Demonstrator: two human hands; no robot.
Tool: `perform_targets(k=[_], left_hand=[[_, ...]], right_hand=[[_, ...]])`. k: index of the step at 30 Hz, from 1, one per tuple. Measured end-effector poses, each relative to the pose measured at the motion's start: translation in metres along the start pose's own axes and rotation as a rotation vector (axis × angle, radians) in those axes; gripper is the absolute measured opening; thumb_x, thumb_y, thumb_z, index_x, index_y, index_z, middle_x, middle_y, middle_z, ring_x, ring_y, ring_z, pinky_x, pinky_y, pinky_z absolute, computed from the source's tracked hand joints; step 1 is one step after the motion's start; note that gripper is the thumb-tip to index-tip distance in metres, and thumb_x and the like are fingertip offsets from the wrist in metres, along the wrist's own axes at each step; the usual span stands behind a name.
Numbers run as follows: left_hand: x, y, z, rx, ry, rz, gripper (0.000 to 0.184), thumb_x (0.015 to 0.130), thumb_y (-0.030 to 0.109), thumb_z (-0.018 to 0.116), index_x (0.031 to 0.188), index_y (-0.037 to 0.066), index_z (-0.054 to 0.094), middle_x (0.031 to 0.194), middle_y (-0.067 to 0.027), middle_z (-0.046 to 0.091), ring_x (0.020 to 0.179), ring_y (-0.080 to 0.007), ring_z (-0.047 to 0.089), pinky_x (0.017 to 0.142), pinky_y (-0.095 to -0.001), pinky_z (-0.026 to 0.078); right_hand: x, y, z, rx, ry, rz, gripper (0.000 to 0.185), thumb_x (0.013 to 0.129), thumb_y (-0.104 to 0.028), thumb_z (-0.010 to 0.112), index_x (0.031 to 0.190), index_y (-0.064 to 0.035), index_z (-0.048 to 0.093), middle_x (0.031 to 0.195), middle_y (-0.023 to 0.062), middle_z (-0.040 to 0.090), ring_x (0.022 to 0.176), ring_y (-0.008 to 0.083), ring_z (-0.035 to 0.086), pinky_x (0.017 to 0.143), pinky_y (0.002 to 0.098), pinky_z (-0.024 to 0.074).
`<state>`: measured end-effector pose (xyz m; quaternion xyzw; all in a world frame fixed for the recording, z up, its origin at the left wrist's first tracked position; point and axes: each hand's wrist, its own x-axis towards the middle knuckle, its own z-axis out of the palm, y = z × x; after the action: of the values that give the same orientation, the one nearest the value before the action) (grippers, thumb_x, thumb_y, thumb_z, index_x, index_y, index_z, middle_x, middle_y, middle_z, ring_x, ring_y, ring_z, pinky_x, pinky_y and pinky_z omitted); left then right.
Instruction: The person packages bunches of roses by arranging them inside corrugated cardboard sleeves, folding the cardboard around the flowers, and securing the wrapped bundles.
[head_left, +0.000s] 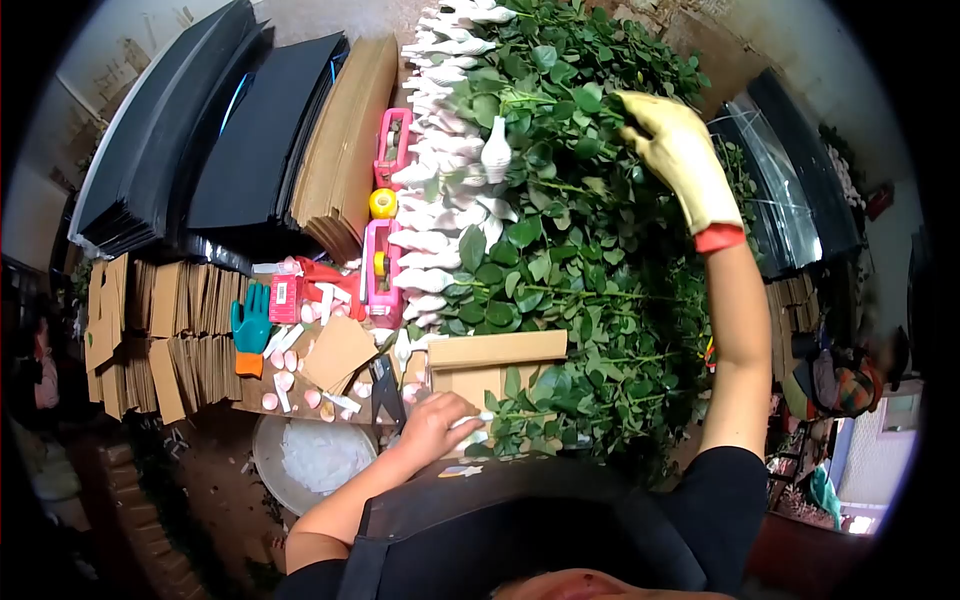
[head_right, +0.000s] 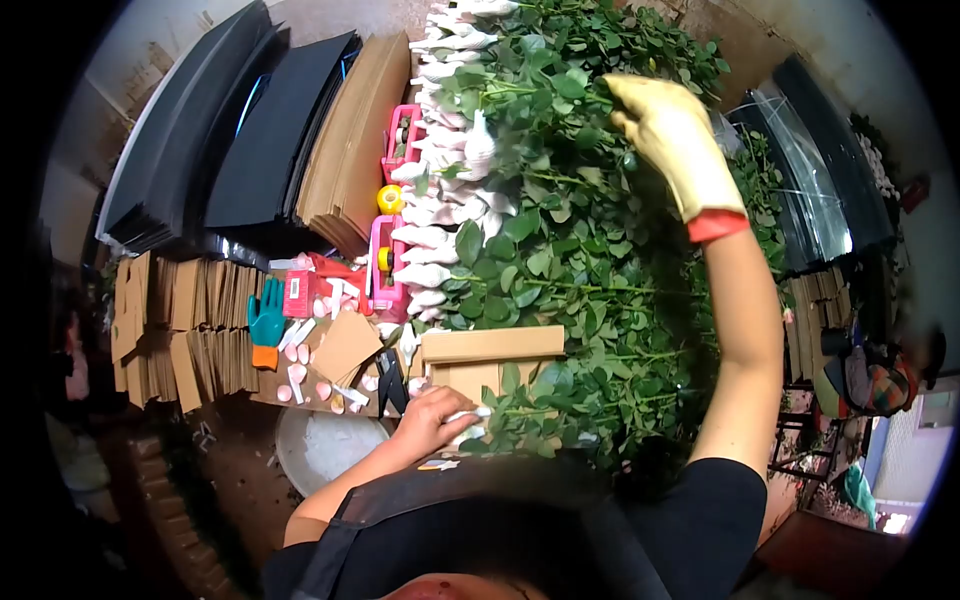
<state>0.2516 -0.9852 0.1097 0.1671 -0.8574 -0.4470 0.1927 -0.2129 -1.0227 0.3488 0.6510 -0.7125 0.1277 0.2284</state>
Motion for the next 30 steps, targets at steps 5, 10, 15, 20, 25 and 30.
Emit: perform_targets(k=[5,10,15,20,25,30], left_hand=[[-0.001,-0.002,0.002,-0.011,-0.003,0.011,0.014,0.087,0.02,0.082,0.09,0.008,0.075,0.088,-0.0104,0.07,0.086,-0.0335,0.068,0.077,-0.0444,0.054],[-0.001,-0.007,0.007,0.021,-0.006,0.006,0.015,0.085,0.022,0.083,0.089,0.008,0.076,0.087,-0.0101,0.07,0.087,-0.0327,0.069,0.077,-0.0448,0.054],[-0.001,0.0,0.001,-0.001,-0.012,-0.026,0.016,0.085,0.021,0.083,0.089,0.007,0.077,0.086,-0.0099,0.071,0.085,-0.0324,0.069,0.077,-0.0434,0.055],[-0.002,-0.002,-0.001,0.029,-0.036,-0.001,0.014,0.085,0.015,0.083,0.095,0.006,0.077,0.089,-0.0083,0.073,0.084,-0.0284,0.07,0.075,-0.0385,0.056],[-0.002,0.0,0.002,0.032,-0.027,-0.045,0.015,0.085,0.015,0.083,0.095,0.006,0.077,0.088,-0.0086,0.071,0.084,-0.0282,0.07,0.075,-0.0386,0.055],[-0.001,0.001,0.005,0.021,0.018,0.01,0.016,0.083,0.014,0.085,0.094,0.007,0.077,0.087,-0.0083,0.071,0.082,-0.028,0.068,0.074,-0.0383,0.054]], right_hand=[[-0.062,0.005,0.025,-0.012,-0.166,0.066,0.044,0.079,0.002,0.076,0.121,-0.0106,0.075,0.111,0.0124,0.077,0.103,0.0334,0.073,0.092,0.0423,0.0586],[-0.083,-0.016,-0.018,-0.212,-0.143,0.124,0.034,0.082,-0.007,0.077,0.116,-0.0091,0.073,0.111,0.0154,0.074,0.105,0.038,0.07,0.088,0.0466,0.0583],[-0.135,0.006,-0.028,-0.28,-0.027,0.272,0.067,0.082,0.01,0.067,0.142,-0.0194,0.064,0.122,0.0145,0.075,0.112,0.0336,0.071,0.097,0.0423,0.0576],[-0.179,-0.017,-0.088,0.046,-0.025,0.262,0.063,0.076,0.02,0.06,0.125,-0.015,0.076,0.127,0.0159,0.074,0.12,0.0312,0.07,0.108,0.0386,0.0558],[-0.354,0.059,-0.155,-0.217,-0.175,0.528,0.046,0.08,0.011,0.056,0.122,-0.0016,0.072,0.12,0.0229,0.072,0.111,0.0423,0.069,0.1,0.0443,0.0545],[-0.399,0.039,-0.203,-0.446,-0.856,1.293,0.052,0.097,-0.021,0.068,0.148,-0.0142,0.058,0.144,0.0233,0.062,0.132,0.0395,0.06,0.112,0.0426,0.0453]])
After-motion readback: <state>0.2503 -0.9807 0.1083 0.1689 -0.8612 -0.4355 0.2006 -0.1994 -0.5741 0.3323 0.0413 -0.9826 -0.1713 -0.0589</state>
